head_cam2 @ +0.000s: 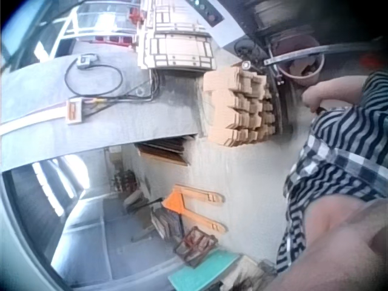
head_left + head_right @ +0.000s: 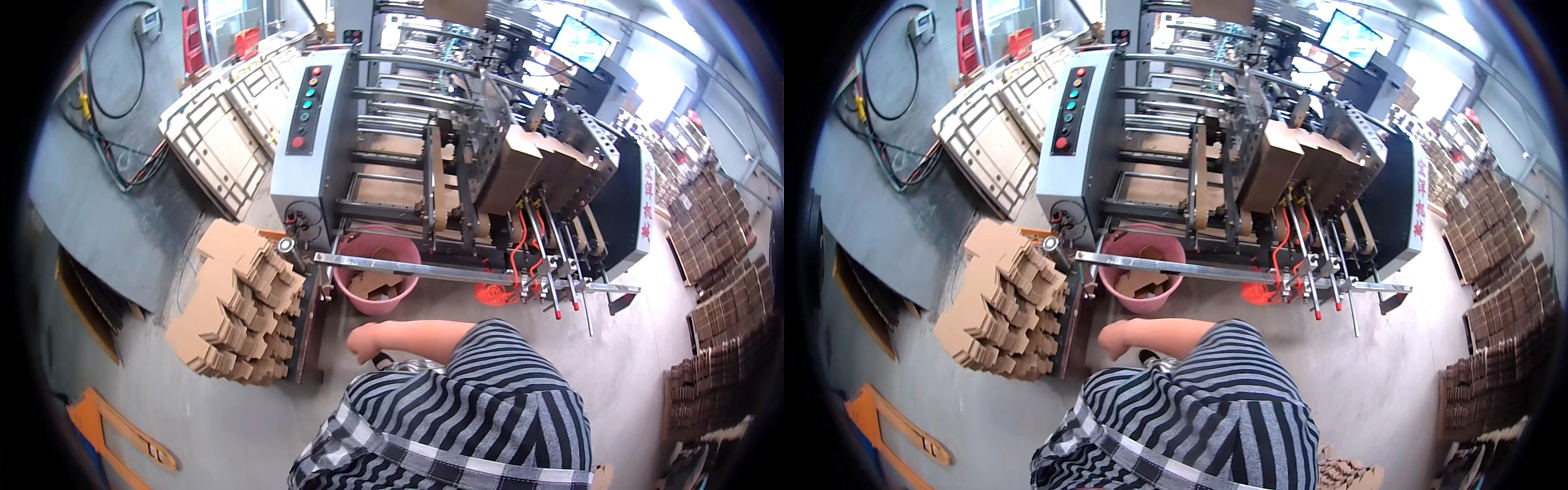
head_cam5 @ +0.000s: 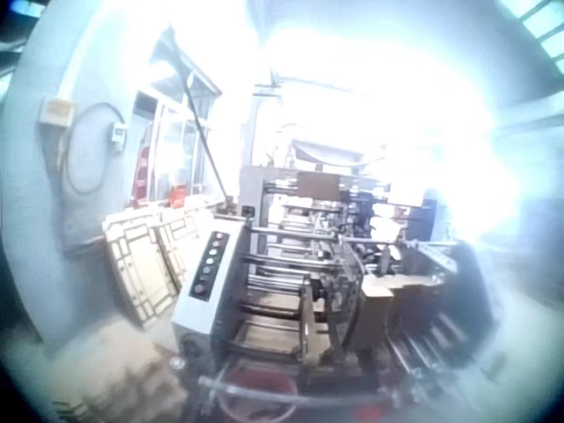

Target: The person loads flat cardboard pieces into a box-making machine, folds them into boxes, and stacks them. Later, the person moves to a conveyor area and stacks flat cardboard pieces with a coworker.

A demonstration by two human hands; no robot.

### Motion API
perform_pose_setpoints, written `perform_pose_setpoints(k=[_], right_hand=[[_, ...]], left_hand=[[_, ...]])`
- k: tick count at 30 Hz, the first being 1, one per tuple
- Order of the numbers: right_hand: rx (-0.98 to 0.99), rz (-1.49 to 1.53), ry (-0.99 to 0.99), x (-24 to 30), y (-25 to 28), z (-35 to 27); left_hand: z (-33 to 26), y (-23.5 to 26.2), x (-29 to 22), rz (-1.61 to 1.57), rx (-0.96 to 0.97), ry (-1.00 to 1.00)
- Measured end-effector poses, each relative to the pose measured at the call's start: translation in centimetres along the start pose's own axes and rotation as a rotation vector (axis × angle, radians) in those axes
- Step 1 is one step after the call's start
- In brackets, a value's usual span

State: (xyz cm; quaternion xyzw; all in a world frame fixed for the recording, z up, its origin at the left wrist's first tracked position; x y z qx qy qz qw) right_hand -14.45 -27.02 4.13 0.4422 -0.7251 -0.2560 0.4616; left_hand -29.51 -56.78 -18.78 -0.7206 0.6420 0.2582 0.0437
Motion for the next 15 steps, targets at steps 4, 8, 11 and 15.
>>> perform_pose_setpoints(k=[4,8,11,15], right_hand=[[-0.187,0.165,-0.547,-12.0,-1.8,-12.9],[-0.435,0.161,-0.940,-18.4,-0.1,-32.3],[-0.892,0.206,-1.287,-19.6,0.9,-46.2],[-1.252,-0.013,-1.481,-24.3,3.6,-56.7]], left_hand=[[2.6,-2.3,-4.8,0.103,0.086,-0.074],[4.2,-5.1,-9.2,0.162,0.145,-0.136],[4.6,-8.4,-12.6,0.191,0.187,-0.181],[4.6,-11.9,-16.4,0.198,0.199,-0.215]])
Point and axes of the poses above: each hand's wrist, its own z-axis towards the middle knuckle, its own y-axis out of the back of the hand, x = y × z, the point moved 6 cm from there along z, towards the middle knuckle, and after that the axes turned 11 degrees about y, right-handed, at the moved point
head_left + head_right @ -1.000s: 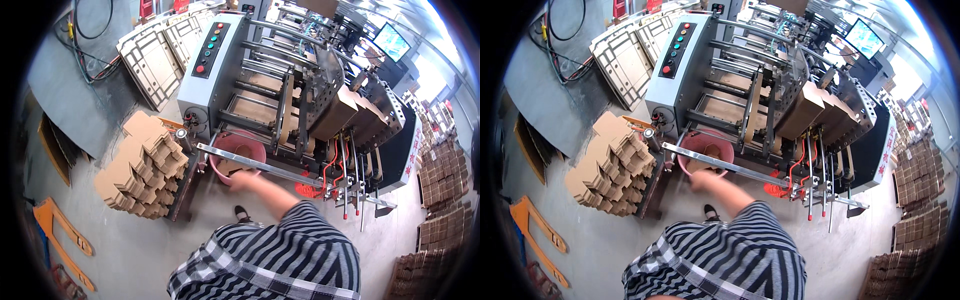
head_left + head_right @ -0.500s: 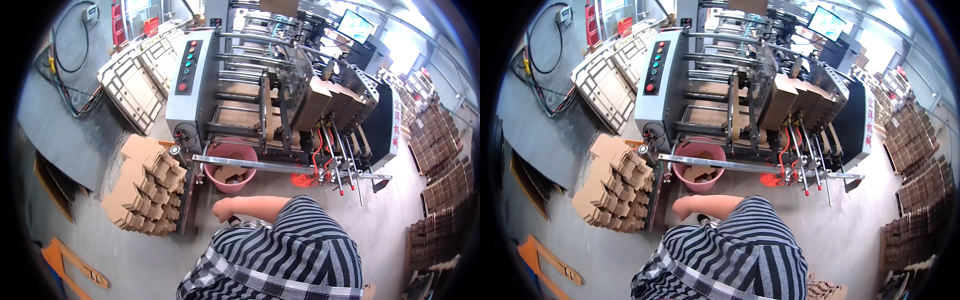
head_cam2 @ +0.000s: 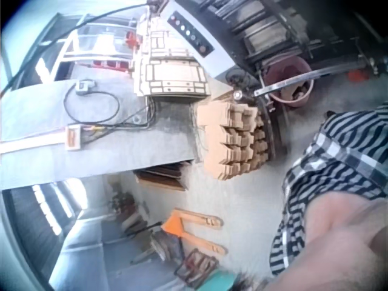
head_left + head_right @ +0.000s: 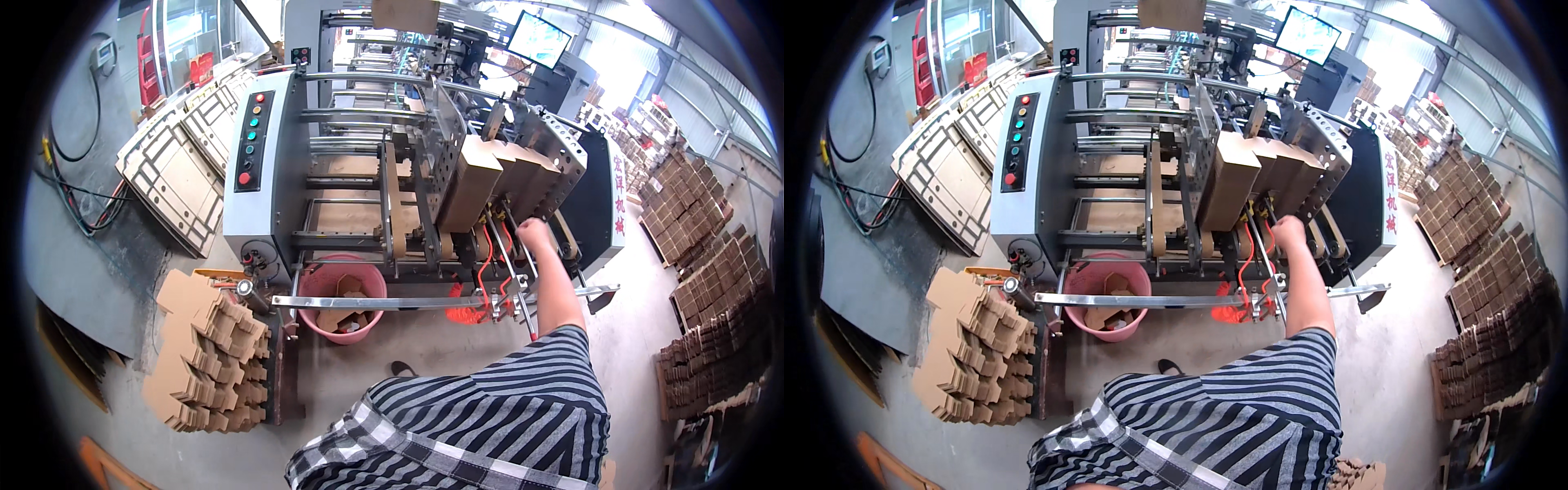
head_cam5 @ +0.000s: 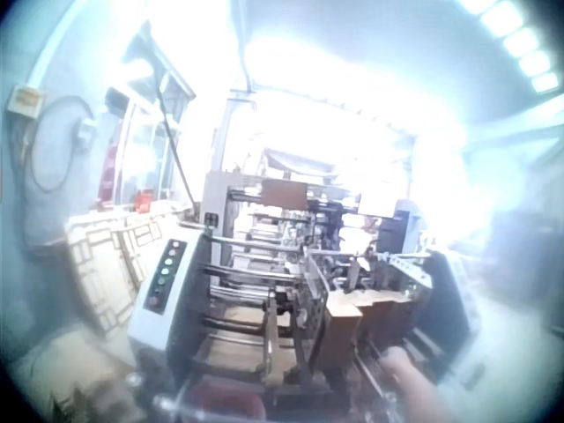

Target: The person loads flat cardboard pieces into a box-making machine, folds them into boxes, and stacks them. Later, the person moves to a conveyor area and stacks flat cardboard pieces with a coworker.

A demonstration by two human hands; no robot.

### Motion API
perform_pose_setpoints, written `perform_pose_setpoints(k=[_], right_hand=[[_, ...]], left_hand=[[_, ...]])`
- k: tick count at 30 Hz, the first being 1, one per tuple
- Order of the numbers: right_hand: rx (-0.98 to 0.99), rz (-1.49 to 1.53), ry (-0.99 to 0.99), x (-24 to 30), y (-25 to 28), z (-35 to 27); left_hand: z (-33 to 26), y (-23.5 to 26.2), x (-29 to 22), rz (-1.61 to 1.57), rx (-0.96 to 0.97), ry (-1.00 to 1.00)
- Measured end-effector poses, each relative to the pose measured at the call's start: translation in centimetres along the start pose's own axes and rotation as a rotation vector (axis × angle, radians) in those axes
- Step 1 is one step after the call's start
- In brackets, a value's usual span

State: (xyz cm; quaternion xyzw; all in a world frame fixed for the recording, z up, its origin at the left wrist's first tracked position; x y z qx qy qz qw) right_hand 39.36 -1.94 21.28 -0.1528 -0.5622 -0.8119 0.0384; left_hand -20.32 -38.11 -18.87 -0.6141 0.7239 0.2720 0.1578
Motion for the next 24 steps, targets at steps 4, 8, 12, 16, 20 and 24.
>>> perform_pose_setpoints(k=[4,8,12,16,20,24], right_hand=[[-0.051,0.017,-0.145,-5.8,-1.5,9.6],[0.102,-0.100,-0.076,-8.5,-3.5,18.0],[0.319,-0.361,0.104,-10.2,-5.8,24.0],[0.466,-0.528,0.252,-12.2,-6.8,27.0],[0.529,-0.484,0.272,-10.9,-5.9,26.6],[0.504,-0.416,0.265,-10.0,-7.8,27.3]], left_hand=[[1.5,-1.2,-2.6,-0.007,-0.056,0.049],[2.8,-1.3,-3.8,-0.061,-0.150,0.156],[3.3,-1.6,-5.2,-0.121,-0.225,0.258],[4.9,-2.0,-9.0,-0.122,-0.246,0.235],[6.6,-1.7,-13.2,-0.132,-0.218,-0.003],[6.9,-2.0,-14.5,-0.197,-0.221,-0.083]])
Point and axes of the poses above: each hand's wrist, its own z-axis towards the middle knuckle, its own y-axis out of the back of the hand, x = y × z, the point moved 6 cm from there along z, towards the middle knuckle, and after that the axes turned 11 degrees about y, right-handed, at the moved point
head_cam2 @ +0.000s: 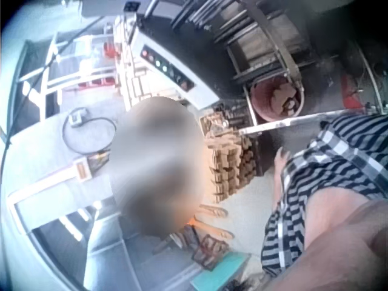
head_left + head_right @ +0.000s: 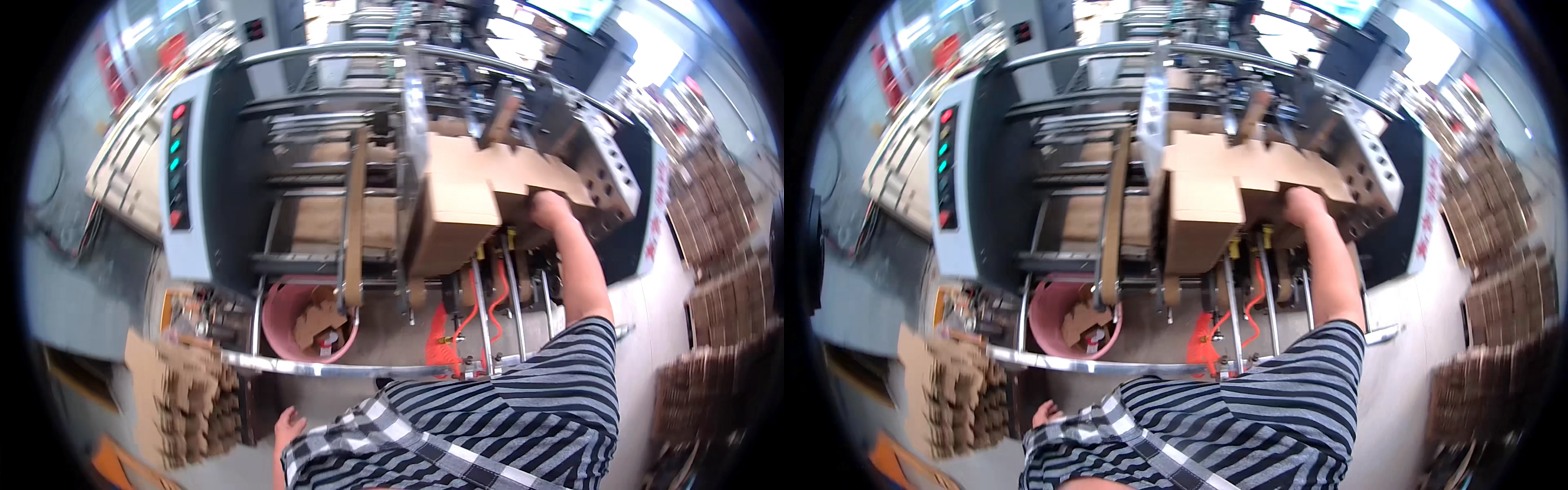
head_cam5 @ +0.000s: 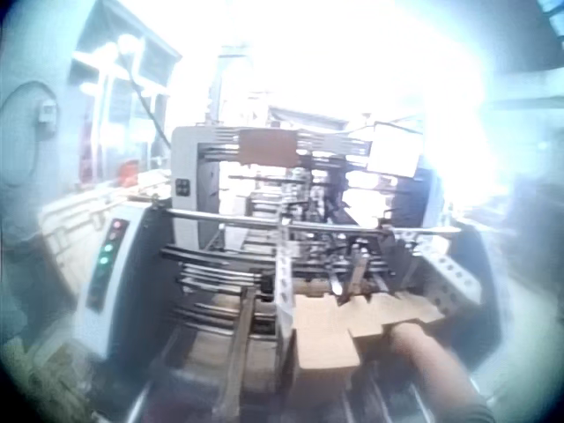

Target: The person loads flat cardboard pieces into a box-making machine, folds them into boxes, and stacks them. Later, the person moves to a conveyor area and stacks flat cardboard pieces with a coworker.

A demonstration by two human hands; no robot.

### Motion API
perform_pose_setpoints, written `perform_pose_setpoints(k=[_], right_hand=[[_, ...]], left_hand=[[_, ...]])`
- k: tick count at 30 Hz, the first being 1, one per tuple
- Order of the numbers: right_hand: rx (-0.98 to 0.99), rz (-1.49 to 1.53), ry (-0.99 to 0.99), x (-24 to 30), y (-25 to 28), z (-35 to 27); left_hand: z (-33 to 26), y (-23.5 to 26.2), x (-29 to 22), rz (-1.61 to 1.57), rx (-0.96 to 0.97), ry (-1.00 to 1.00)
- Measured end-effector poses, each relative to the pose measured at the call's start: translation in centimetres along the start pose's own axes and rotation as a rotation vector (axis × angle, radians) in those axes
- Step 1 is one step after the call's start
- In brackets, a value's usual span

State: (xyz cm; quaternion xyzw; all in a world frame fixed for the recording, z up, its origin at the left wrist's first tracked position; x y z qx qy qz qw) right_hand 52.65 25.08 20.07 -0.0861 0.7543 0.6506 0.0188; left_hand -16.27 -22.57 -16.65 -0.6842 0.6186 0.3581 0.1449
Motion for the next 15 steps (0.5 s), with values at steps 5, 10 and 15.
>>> perform_pose_setpoints(k=[5,10,15], right_hand=[[0.042,-0.001,0.000,1.5,-1.7,-0.8],[0.544,0.185,0.194,8.6,-8.5,-8.3],[0.668,0.313,0.583,37.5,-6.4,-17.3]], left_hand=[[-6.8,-1.3,2.5,0.377,-0.090,-0.047],[-14.7,2.0,12.3,0.191,-0.234,0.255],[-23.2,3.9,26.9,0.219,-0.354,0.414]])
Point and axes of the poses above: each hand's wrist, its own z-axis towards the middle knuckle, its own y-axis out of the back of the hand, x = y × z, the point moved 6 cm from there along z, towards the middle knuckle, and after that the axes turned 11 degrees about y, right-handed, at the moved point
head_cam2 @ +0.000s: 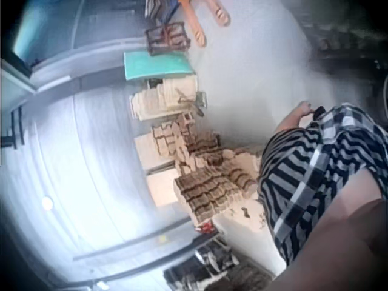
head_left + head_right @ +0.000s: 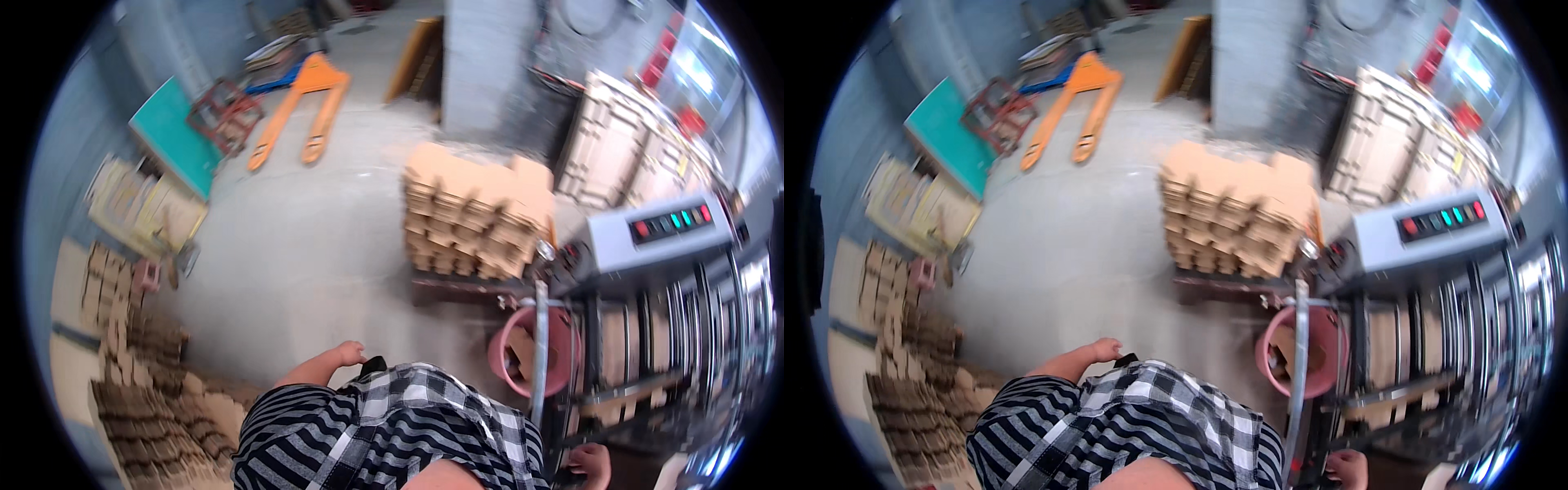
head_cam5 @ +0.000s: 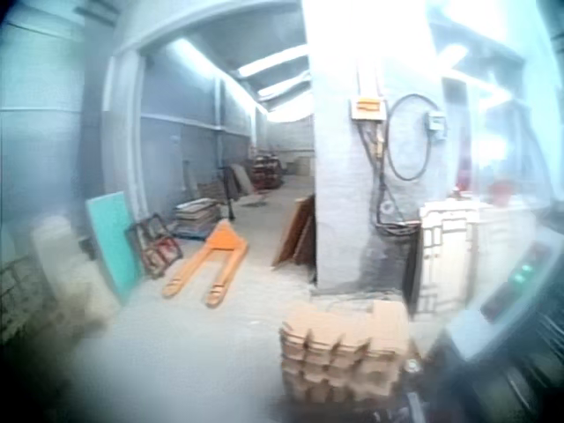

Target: The person loads flat cardboard pieces into a box-making machine, folds them into boxes, and stacks them. Later, the person moves to a conveyor area and stacks flat cardboard pieces with a coworker.

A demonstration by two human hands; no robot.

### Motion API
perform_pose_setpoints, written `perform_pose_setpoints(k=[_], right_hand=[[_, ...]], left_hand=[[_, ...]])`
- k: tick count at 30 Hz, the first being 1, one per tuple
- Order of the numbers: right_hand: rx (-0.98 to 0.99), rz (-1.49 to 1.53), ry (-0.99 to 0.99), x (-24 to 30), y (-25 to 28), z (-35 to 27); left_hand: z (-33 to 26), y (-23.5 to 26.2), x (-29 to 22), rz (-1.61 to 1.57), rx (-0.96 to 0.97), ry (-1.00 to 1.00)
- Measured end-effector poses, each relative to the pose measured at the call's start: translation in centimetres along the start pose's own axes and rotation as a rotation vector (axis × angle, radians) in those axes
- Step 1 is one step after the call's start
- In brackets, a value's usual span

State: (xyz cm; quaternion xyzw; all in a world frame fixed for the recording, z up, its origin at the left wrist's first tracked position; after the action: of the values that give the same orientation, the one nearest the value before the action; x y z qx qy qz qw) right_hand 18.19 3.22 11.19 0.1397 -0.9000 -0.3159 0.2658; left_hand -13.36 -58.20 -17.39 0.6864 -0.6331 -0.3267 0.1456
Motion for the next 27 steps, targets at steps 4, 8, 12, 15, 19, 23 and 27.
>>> perform_pose_setpoints(k=[4,8,12,15,19,23,27], right_hand=[[0.084,-0.084,0.593,19.2,-6.2,8.4],[-0.156,-0.396,1.045,41.3,-11.4,6.0],[-0.061,-0.640,1.214,59.9,-16.5,3.9],[-0.045,-0.651,1.420,71.5,-20.5,4.4],[-0.025,-0.680,1.649,85.6,-24.8,4.7],[0.077,-0.742,1.877,98.6,-28.1,2.2],[0.094,-0.730,1.978,108.8,-31.1,5.7]], left_hand=[[-1.9,1.2,11.4,-0.197,-0.056,0.150],[-1.9,6.0,23.4,-0.361,-0.244,0.195],[-6.2,9.7,31.0,-0.464,-0.502,0.356],[-6.2,11.1,35.2,-0.491,-0.573,0.437],[-5.0,10.4,38.5,-0.664,-0.505,0.556],[-5.7,12.3,40.7,-0.719,-0.399,0.727],[-3.6,18.7,43.1,-0.727,-0.365,0.794]])
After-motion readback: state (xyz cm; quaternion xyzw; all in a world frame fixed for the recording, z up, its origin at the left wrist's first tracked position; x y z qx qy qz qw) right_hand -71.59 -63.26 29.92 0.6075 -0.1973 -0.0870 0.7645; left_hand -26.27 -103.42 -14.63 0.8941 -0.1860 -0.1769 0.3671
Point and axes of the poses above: each hand's wrist, its own z-axis towards the middle knuckle, its own y-axis out of the back of the hand, x = y × z, the point moved 6 cm from there along z, towards the middle knuckle, and after that the axes turned 11 degrees about y, right-handed, at the moved point
